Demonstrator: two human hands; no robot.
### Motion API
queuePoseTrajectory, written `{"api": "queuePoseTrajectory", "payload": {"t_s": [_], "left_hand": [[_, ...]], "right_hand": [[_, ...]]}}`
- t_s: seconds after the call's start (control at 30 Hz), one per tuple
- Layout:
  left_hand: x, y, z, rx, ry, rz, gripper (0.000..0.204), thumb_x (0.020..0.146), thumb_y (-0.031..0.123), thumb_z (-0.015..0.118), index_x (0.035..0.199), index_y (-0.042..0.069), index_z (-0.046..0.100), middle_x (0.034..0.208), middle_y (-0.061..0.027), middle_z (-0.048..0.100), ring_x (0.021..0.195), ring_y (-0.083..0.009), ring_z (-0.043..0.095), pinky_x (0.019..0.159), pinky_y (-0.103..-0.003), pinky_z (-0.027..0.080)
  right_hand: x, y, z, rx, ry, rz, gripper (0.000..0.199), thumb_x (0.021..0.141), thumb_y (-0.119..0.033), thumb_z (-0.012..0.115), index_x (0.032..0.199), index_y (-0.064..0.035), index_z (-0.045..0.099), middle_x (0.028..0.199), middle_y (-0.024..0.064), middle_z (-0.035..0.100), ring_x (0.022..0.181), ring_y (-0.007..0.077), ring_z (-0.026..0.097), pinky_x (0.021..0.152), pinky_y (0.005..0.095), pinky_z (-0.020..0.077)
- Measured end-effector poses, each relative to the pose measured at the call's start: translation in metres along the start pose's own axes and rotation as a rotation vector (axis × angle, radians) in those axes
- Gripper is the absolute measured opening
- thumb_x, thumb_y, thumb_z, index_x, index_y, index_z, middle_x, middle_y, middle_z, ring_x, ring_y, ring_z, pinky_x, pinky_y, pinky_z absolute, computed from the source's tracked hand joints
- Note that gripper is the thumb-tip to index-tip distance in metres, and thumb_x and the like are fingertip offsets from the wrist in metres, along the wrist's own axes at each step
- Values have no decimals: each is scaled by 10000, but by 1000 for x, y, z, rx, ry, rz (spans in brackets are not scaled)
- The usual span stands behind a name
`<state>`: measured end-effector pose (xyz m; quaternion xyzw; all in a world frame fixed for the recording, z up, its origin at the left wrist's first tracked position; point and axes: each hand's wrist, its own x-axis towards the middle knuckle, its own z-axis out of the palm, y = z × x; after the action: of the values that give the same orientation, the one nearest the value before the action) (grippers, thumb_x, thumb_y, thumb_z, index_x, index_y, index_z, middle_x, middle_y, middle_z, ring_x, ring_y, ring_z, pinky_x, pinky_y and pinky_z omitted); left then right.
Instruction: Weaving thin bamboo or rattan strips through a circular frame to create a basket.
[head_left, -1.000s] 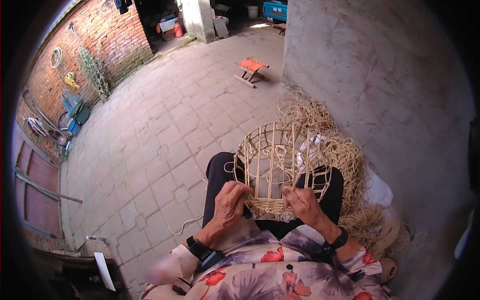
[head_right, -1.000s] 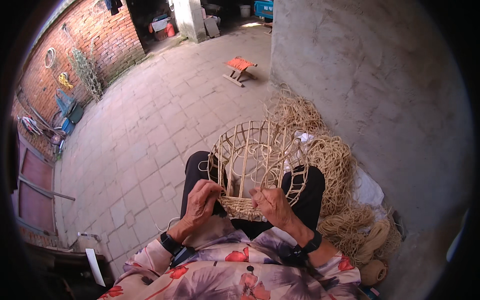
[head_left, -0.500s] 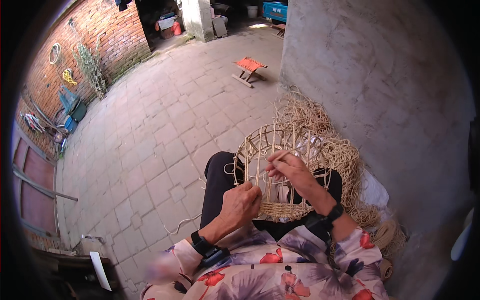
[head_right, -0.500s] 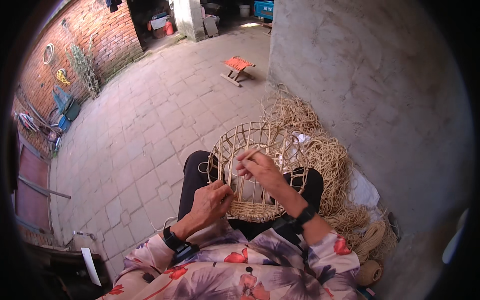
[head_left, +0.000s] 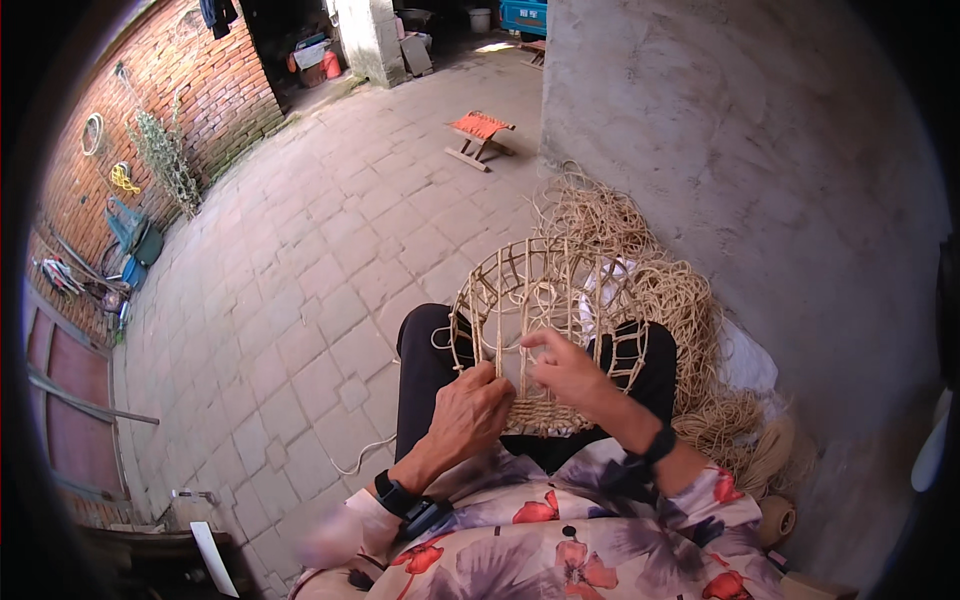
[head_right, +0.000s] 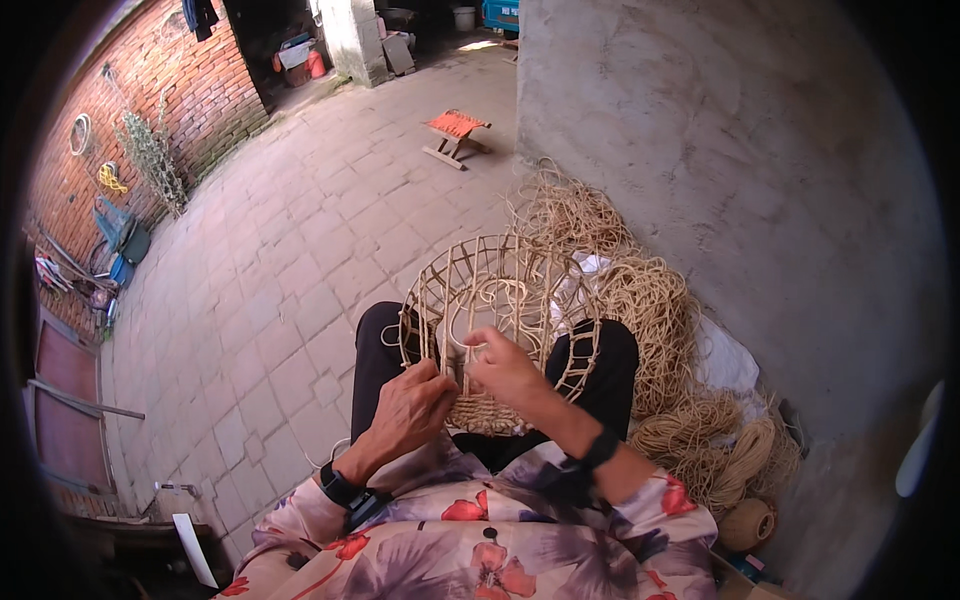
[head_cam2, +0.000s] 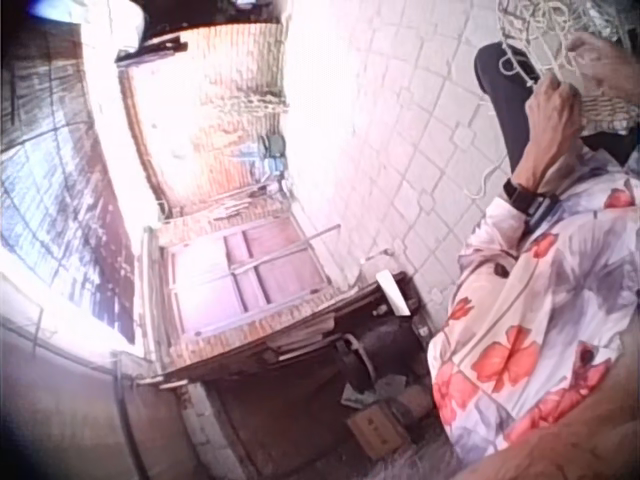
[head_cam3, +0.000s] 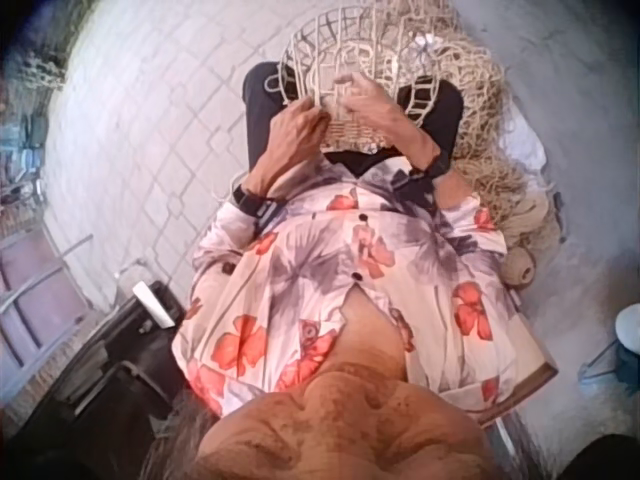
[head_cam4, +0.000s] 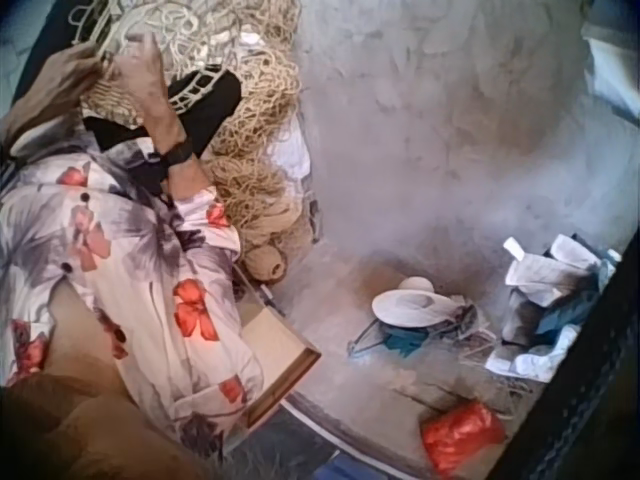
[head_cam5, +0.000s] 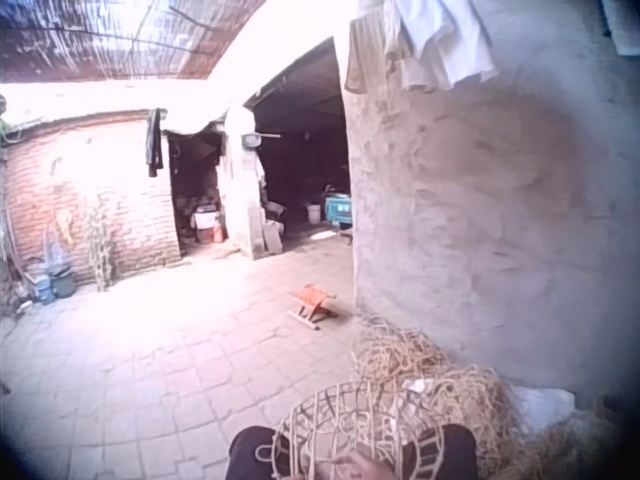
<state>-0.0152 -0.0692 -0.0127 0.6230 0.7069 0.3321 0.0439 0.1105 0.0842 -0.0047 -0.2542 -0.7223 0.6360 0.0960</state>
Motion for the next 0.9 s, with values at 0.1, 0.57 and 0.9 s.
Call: {"api": "queuePoseTrajectory", "payload": {"t_s": [0.1,0.57,0.9], "left_hand": [[-4,0,-7,21,-3,2,69,812,122,665,850,71,638,772,-92,498,712,-286,559,609,-392,459],[30,22,24,-27,-23,75,68,788,116,676,797,70,626,727,-99,581,690,-308,615,596,-408,486],[39,33,25,33,-168,117,88,810,148,651,787,65,635,750,-108,554,671,-321,604,584,-434,480]], "right_hand": [[-40,-19,-31,497,-154,160,317,927,-148,539,1207,-1,527,717,6,559,535,61,509,445,208,407],[-27,-15,-77,320,157,-129,234,991,-263,541,1004,-37,599,834,-3,601,679,39,541,566,198,442],[4,-10,-42,-986,55,-268,130,803,-91,557,851,-21,655,824,239,659,807,415,651,707,494,517]]}}
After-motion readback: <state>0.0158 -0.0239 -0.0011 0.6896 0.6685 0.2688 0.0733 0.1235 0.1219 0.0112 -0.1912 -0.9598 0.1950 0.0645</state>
